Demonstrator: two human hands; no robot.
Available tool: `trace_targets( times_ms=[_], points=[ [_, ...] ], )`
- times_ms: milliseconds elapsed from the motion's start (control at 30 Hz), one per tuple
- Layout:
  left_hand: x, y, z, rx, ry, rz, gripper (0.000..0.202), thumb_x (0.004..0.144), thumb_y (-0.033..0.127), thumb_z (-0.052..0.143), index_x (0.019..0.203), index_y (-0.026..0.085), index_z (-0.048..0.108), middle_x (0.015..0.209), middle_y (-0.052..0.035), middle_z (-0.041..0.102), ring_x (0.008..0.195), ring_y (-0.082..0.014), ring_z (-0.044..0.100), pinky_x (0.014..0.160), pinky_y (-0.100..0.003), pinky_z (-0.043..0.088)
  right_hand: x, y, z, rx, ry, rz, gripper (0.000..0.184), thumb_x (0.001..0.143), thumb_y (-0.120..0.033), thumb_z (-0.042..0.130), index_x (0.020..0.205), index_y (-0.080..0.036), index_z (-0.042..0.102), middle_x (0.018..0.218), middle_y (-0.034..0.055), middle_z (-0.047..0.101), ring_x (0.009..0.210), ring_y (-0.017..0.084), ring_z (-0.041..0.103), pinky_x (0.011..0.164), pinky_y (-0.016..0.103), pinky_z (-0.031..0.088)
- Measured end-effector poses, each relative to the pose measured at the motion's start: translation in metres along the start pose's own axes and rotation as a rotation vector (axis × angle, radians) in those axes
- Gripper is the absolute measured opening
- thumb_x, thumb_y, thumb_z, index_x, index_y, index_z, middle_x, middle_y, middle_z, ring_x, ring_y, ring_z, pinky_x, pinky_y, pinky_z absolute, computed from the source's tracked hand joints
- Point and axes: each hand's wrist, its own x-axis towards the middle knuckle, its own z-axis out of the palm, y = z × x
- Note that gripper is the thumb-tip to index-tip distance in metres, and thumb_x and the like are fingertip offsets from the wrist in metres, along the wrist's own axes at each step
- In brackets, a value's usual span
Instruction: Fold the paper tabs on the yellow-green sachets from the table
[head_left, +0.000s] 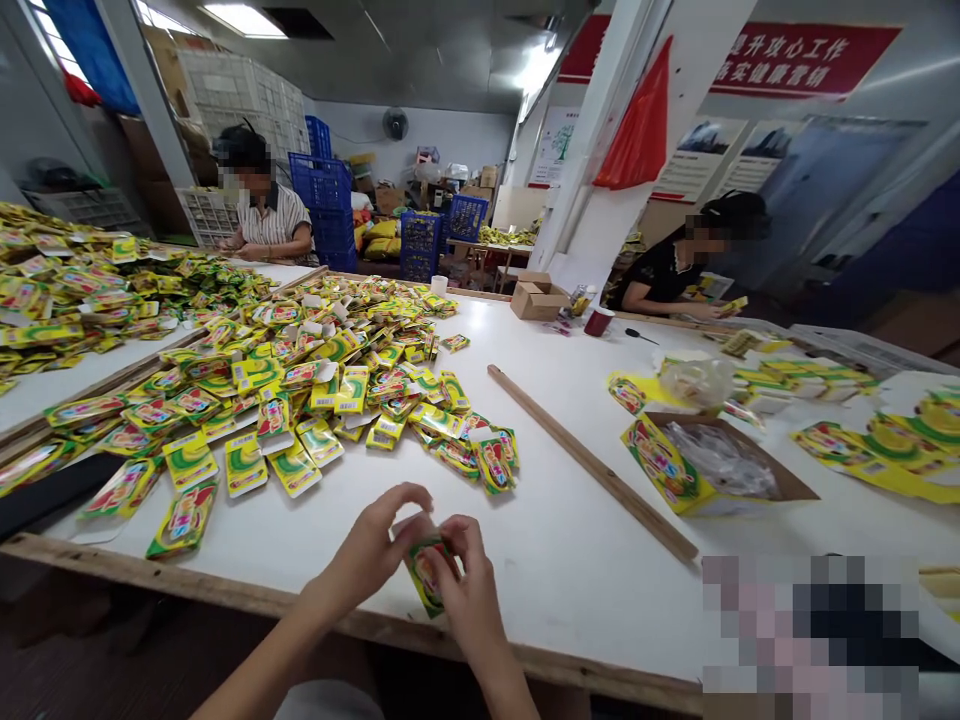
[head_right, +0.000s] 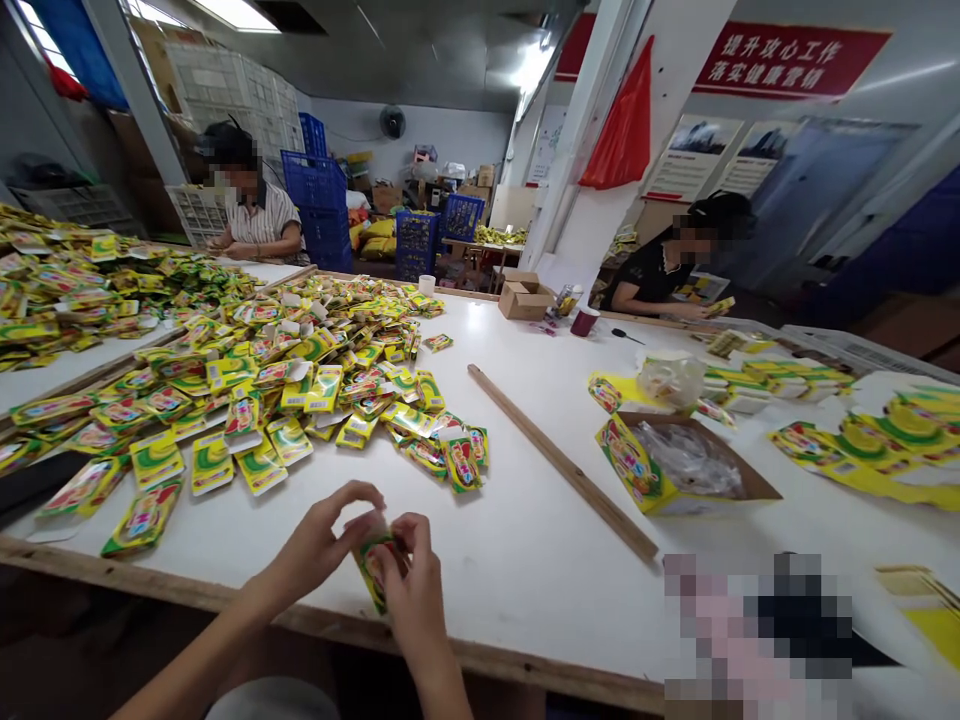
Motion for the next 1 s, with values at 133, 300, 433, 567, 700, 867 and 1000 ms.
trace_targets(
  times_ms=[133, 300, 433, 567, 700, 867, 1000],
  points=[
    [-0.011, -0.017, 0.022, -0.277, 0.119, -0.135, 0.023, 0.085, 0.028, 0.059, 0.106, 0.022, 0.052, 0.106, -0.0058, 0.062, 0.098, -0.0212, 0.063, 0.084, -0.034, 0.051, -0.004, 0.015, -0.005, 0.124, 0.156, 0.035, 0.024, 0.086, -0.031, 0.058, 0.104, -0.024, 0.043, 0.093, 0.0022, 0.067, 0.086, 0.018, 0.067, 0.074, 0.027, 0.054],
    [-0.029, -0.030, 0.046, -0.450, 0.022, -0.254, 0.024, 0.085, 0.029, 0.060, 0.107, 0.021, 0.053, 0.098, -0.0040, 0.065, 0.078, -0.0175, 0.066, 0.072, -0.029, 0.052, -0.010, 0.021, -0.013, 0.102, 0.098, 0.117, 0.025, 0.085, -0.038, 0.059, 0.103, -0.020, 0.056, 0.100, 0.0071, 0.069, 0.090, 0.021, 0.067, 0.078, 0.030, 0.053],
    [-0.028, -0.030, 0.046, -0.344, -0.013, -0.245, 0.014, 0.085, 0.027, 0.059, 0.097, 0.019, 0.062, 0.086, -0.0028, 0.069, 0.077, -0.0183, 0.065, 0.075, -0.029, 0.051, -0.003, 0.017, -0.026, -0.019, 0.081, 0.092, 0.024, 0.086, -0.039, 0.057, 0.093, -0.019, 0.068, 0.097, 0.0081, 0.070, 0.091, 0.023, 0.065, 0.079, 0.030, 0.052],
    [-0.025, -0.028, 0.045, -0.347, 0.019, -0.168, 0.012, 0.085, 0.023, 0.059, 0.095, 0.020, 0.065, 0.107, -0.0066, 0.067, 0.101, -0.0221, 0.062, 0.091, -0.033, 0.048, 0.005, 0.017, -0.033, -0.017, 0.096, 0.047, 0.022, 0.084, -0.039, 0.060, 0.090, -0.020, 0.069, 0.093, 0.0069, 0.070, 0.090, 0.022, 0.065, 0.080, 0.030, 0.051],
    [-0.025, -0.023, 0.049, -0.423, 0.067, -0.145, 0.018, 0.087, 0.022, 0.056, 0.105, 0.021, 0.059, 0.103, -0.0062, 0.065, 0.100, -0.0213, 0.062, 0.092, -0.035, 0.049, 0.002, 0.017, -0.033, 0.001, 0.110, 0.032, 0.024, 0.086, -0.037, 0.059, 0.102, -0.020, 0.065, 0.093, 0.0058, 0.069, 0.087, 0.020, 0.065, 0.079, 0.029, 0.051],
    [-0.025, -0.017, 0.050, -0.337, 0.086, -0.144, 0.011, 0.087, 0.027, 0.057, 0.087, 0.018, 0.064, 0.092, -0.0064, 0.066, 0.091, -0.0209, 0.062, 0.083, -0.032, 0.050, -0.005, 0.010, -0.031, -0.115, 0.044, -0.068, 0.014, 0.085, -0.029, 0.060, 0.091, -0.020, 0.068, 0.096, 0.0061, 0.068, 0.093, 0.020, 0.063, 0.080, 0.028, 0.049],
    [-0.022, -0.017, 0.052, -0.377, 0.104, -0.244, 0.013, 0.084, 0.028, 0.060, 0.091, 0.017, 0.064, 0.090, -0.0054, 0.067, 0.086, -0.0200, 0.063, 0.078, -0.030, 0.050, -0.001, 0.005, -0.029, -0.167, 0.101, -0.020, 0.013, 0.084, -0.029, 0.060, 0.087, -0.018, 0.066, 0.083, 0.0040, 0.068, 0.077, 0.019, 0.063, 0.071, 0.027, 0.049]
  ],
)
